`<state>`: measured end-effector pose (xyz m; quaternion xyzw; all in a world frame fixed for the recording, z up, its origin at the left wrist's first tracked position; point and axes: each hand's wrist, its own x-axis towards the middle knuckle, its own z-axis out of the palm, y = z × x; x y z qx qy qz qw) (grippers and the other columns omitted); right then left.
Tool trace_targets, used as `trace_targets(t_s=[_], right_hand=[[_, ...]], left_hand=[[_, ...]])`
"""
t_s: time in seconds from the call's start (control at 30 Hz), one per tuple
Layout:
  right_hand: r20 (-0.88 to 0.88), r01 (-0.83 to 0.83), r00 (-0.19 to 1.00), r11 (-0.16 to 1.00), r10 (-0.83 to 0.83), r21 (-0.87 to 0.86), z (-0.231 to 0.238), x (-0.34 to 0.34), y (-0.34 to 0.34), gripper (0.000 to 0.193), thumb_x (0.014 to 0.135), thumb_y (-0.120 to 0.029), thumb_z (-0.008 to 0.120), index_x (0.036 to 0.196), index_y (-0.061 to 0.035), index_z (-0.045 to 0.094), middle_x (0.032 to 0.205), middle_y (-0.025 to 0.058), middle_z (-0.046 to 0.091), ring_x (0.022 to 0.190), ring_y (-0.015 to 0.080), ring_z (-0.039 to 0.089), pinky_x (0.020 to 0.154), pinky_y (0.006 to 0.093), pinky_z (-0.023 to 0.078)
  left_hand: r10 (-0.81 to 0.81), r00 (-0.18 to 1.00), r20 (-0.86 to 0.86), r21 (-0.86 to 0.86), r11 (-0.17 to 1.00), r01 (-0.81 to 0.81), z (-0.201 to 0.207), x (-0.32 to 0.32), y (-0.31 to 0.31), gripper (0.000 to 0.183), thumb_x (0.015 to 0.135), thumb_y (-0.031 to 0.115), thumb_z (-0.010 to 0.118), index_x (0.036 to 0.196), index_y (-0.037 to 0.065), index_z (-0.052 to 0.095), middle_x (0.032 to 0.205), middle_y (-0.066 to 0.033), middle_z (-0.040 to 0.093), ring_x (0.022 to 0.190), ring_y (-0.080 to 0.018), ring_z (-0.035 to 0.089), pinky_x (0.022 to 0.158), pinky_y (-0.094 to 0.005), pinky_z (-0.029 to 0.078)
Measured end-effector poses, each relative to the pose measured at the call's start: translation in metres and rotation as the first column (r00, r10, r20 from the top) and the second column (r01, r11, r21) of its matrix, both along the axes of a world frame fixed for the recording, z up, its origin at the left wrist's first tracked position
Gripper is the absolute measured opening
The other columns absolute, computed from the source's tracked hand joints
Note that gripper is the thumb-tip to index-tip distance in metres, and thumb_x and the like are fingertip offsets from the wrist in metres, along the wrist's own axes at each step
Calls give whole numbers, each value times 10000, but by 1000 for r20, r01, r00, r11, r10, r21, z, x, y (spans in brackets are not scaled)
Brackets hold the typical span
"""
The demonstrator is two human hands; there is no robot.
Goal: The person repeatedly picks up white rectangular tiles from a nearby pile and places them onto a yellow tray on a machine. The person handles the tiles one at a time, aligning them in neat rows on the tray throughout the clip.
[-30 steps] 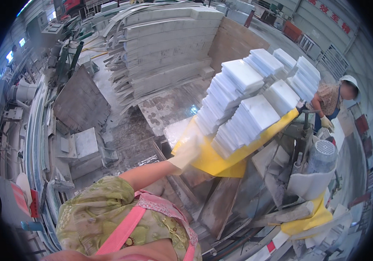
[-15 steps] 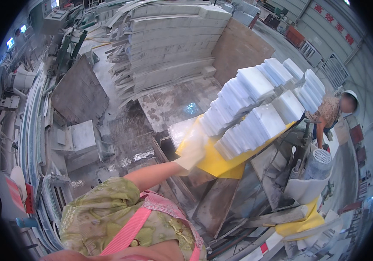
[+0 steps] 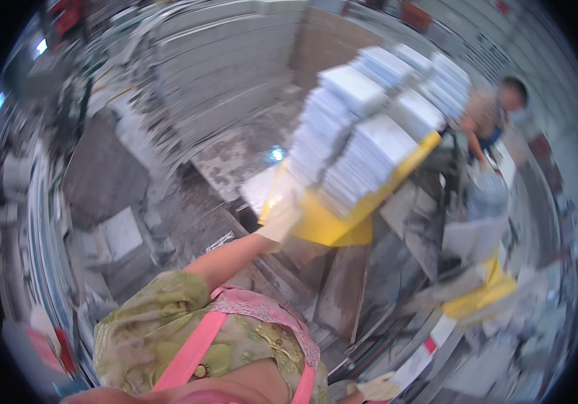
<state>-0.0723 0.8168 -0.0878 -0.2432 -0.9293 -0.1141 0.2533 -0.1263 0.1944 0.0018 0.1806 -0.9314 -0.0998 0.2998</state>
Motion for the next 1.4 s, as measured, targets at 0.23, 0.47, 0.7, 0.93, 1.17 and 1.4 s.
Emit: trace_targets(t_s=[0.23, 0.47, 0.7, 0.93, 1.17, 1.4], right_hand=[[70, 179, 983, 977, -171, -115, 13, 6, -27, 740, 1030, -551, 473, 1362, 105, 561, 1443, 307, 527, 1401, 436, 438, 1219, 507, 283], [240, 238, 951, 955, -193, -177, 31, 12, -40, 802, 1002, -544, 489, 1506, 74, 402, 1556, 316, 388, 1485, 447, 310, 1248, 510, 208], [302, 246, 937, 948, -179, -203, 49, 20, -55, 889, 907, -379, 666, 1563, 71, 270, 1613, 314, 284, 1525, 429, 234, 1267, 481, 158], [322, 266, 929, 935, -184, -233, 56, 21, -59, 899, 893, -346, 687, 1555, 89, 262, 1613, 317, 273, 1524, 432, 222, 1272, 487, 140], [318, 265, 930, 935, -184, -235, 60, 25, -62, 923, 878, -333, 707, 1548, 105, 246, 1604, 323, 281, 1518, 442, 224, 1272, 493, 135], [312, 274, 930, 930, -192, -243, 60, 28, -63, 938, 872, -333, 711, 1552, 106, 238, 1592, 352, 278, 1514, 458, 232, 1275, 498, 136]], left_hand=[[77, 971, 226, 606, 770, -202, 29, -23, -1, 667, 937, 316, 574, 1500, -5, 414, 1367, -294, 590, 1283, -436, 564, 1055, -480, 452], [96, 981, 166, 725, 663, -187, 46, -20, 5, 656, 926, 306, 605, 1485, 12, 427, 1355, -295, 589, 1265, -441, 573, 1041, -479, 459], [110, 958, 266, 657, 707, -263, 34, -25, -3, 664, 922, 321, 604, 1493, 37, 420, 1358, -272, 593, 1279, -436, 558, 1050, -480, 451], [94, 956, 278, 696, 666, -268, 35, -23, -3, 696, 918, 321, 610, 1517, 32, 405, 1410, -265, 567, 1316, -407, 545, 1076, -460, 441], [105, 963, 247, 680, 689, -249, 35, -24, -1, 712, 926, 314, 618, 1538, 37, 385, 1423, -260, 564, 1337, -398, 535, 1097, -444, 434], [81, 951, 297, 697, 663, -274, 46, -23, 3, 728, 951, 312, 585, 1560, 5, 330, 1438, -274, 550, 1316, -414, 546, 1076, -468, 434]])
